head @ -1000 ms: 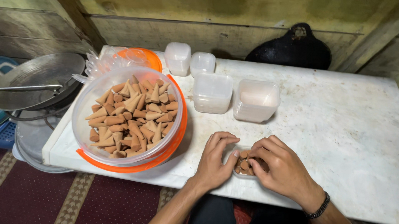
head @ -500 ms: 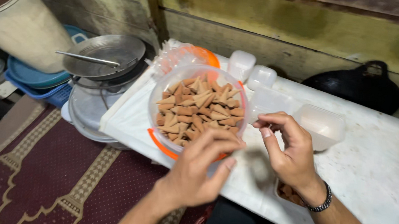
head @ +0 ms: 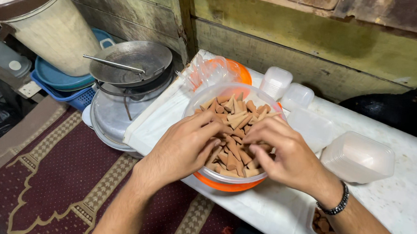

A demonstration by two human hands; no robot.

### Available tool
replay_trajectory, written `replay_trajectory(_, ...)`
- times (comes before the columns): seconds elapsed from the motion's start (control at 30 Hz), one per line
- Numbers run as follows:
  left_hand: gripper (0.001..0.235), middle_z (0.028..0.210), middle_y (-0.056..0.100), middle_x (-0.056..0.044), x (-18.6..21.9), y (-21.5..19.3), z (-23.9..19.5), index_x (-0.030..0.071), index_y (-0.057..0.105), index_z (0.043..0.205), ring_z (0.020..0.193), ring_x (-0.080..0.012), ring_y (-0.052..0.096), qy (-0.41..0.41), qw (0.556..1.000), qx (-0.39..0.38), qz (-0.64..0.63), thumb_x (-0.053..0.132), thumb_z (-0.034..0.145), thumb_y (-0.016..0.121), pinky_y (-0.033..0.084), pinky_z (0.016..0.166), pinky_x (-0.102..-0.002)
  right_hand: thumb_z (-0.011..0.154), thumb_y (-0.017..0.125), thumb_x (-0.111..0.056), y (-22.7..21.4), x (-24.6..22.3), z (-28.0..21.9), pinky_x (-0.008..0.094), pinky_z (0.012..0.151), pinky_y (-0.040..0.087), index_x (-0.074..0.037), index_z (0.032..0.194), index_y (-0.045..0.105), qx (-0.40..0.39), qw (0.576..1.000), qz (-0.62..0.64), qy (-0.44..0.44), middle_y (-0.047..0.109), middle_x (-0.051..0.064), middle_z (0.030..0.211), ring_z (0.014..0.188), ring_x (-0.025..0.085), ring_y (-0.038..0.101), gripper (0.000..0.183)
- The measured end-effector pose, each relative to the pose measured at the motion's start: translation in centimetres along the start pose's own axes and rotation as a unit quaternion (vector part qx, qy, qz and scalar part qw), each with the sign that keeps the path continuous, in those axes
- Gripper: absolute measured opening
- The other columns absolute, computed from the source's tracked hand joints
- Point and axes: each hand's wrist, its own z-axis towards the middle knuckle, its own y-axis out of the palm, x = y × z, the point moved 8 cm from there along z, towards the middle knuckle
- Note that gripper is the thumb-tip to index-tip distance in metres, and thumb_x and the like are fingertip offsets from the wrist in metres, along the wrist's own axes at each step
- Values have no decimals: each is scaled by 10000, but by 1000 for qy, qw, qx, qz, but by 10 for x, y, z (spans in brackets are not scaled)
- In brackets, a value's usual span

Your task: The person transfers cone-shaped snacks from a large orange bucket into a small clear plastic container. They pick up the snacks by hand and place them into the container, arranging them neatly.

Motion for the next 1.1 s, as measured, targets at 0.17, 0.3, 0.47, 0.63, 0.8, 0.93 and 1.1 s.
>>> replay_trajectory(0.17,178,1011,557,-126,-12,-1,1,62,593,1095,885,-328,618,-3,1000,16,-5,10,931,548,490,759,-420,851,756,-278,32,15,9,352,759,462,-137,884,757,-154,987,-25,35,620,13,829,784,218,591,145)
replay_trajectory(0.3,264,1034,556,-121,-20,8,-2,75,602,1112,909,-341,615,-3,1000,4,1,-13,864,571,504,750,-451,853,747,-363,59,26,12,367,774,485,-218,910,794,-274,957,-53,81,654,3,842,797,225,656,163)
replay_trajectory(0.47,264,1062,551,-115,-22,7,-2,70,600,1142,904,-349,623,-4,1000,-2,-8,-8,895,547,513,755,-457,818,658,-258,49,24,12,355,785,501,-228,966,743,-345,924,-50,160,677,-24,914,833,199,674,173)
replay_trajectory(0.63,302,1097,546,-122,-24,9,-2,53,595,1184,873,-362,622,-6,1000,-14,-13,-7,895,530,509,750,-466,700,693,-171,35,39,5,321,817,515,-225,1016,662,-356,911,-72,193,712,-38,969,905,182,678,322)
replay_trajectory(0.8,186,1038,522,-135,-28,13,-1,71,590,1106,826,-384,599,-23,999,-33,10,66,928,533,512,689,-496,795,614,-169,39,34,12,390,808,513,-181,967,656,-331,931,-81,135,665,15,921,873,248,667,177)
replay_trajectory(0.93,71,972,505,-152,-30,17,-1,50,552,995,786,-399,591,-36,998,-43,38,91,937,542,488,675,-508,843,629,-282,61,24,24,372,806,503,-202,817,739,-306,939,-60,142,699,-15,815,820,213,692,138)
replay_trajectory(1.1,140,1007,509,-135,-31,13,-3,78,588,1074,841,-377,621,-66,998,-10,2,66,944,537,494,692,-490,817,687,-422,78,39,16,486,739,529,-253,835,786,-328,885,-192,270,753,-90,900,943,251,678,197)
